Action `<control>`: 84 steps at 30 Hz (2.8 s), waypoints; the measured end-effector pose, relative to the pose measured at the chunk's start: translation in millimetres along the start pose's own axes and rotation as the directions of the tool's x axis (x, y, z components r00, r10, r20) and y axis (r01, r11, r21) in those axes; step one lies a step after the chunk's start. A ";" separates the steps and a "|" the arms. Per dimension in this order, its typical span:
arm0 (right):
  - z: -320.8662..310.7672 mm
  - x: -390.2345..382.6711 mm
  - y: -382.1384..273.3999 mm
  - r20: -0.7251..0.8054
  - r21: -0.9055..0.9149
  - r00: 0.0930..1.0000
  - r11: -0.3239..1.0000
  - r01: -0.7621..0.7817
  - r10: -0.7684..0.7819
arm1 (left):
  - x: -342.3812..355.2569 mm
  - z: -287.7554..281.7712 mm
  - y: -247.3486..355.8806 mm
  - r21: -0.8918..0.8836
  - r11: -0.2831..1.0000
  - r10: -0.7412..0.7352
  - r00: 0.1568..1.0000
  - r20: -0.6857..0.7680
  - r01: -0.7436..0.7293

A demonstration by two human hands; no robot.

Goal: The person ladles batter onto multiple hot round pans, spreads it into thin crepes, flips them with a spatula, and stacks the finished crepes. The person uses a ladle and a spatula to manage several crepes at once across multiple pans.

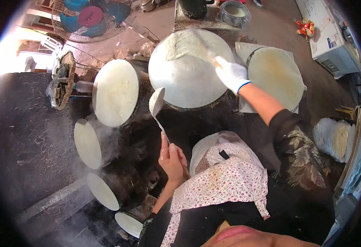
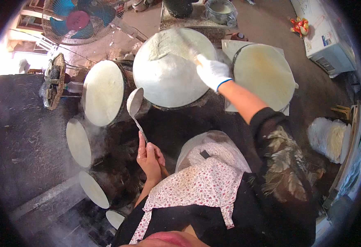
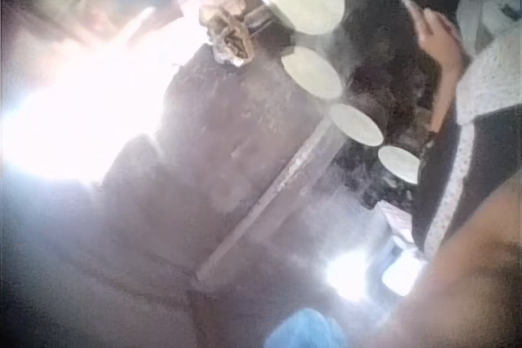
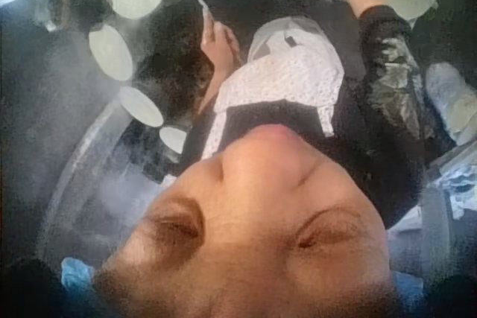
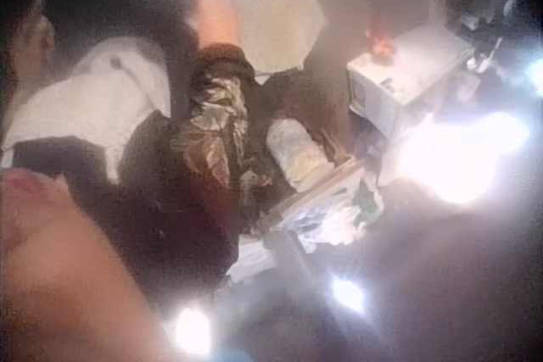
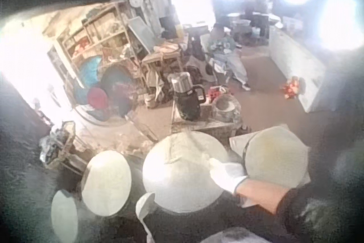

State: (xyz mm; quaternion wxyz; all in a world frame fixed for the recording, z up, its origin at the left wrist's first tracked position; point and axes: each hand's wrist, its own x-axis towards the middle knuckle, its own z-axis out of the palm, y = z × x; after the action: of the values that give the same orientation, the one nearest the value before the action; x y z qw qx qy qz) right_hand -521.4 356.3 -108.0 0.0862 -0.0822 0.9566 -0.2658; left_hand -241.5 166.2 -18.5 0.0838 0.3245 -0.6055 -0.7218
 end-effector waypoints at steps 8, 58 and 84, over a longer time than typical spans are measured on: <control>4.6 7.6 5.4 0.046 0.043 0.974 0.975 0.219 -0.221 | -2.0 10.2 -5.0 -0.023 0.999 -0.038 0.999 0.006 0.038; -10.0 11.1 32.4 0.168 0.089 0.968 0.981 0.172 -0.186 | 157.5 12.2 -23.8 0.328 0.934 0.174 0.982 -0.077 -0.139; 155.1 -112.7 -219.0 0.269 0.483 0.963 0.865 -0.138 0.004 | 21.7 -136.1 114.7 -0.210 0.832 0.543 0.832 0.117 -0.513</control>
State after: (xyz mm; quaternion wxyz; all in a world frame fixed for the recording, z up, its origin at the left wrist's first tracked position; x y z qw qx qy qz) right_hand -355.1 117.4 -110.7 0.2384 -0.0556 0.8387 -0.4865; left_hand -211.9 14.5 72.4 0.2555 0.0723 -0.6126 -0.7445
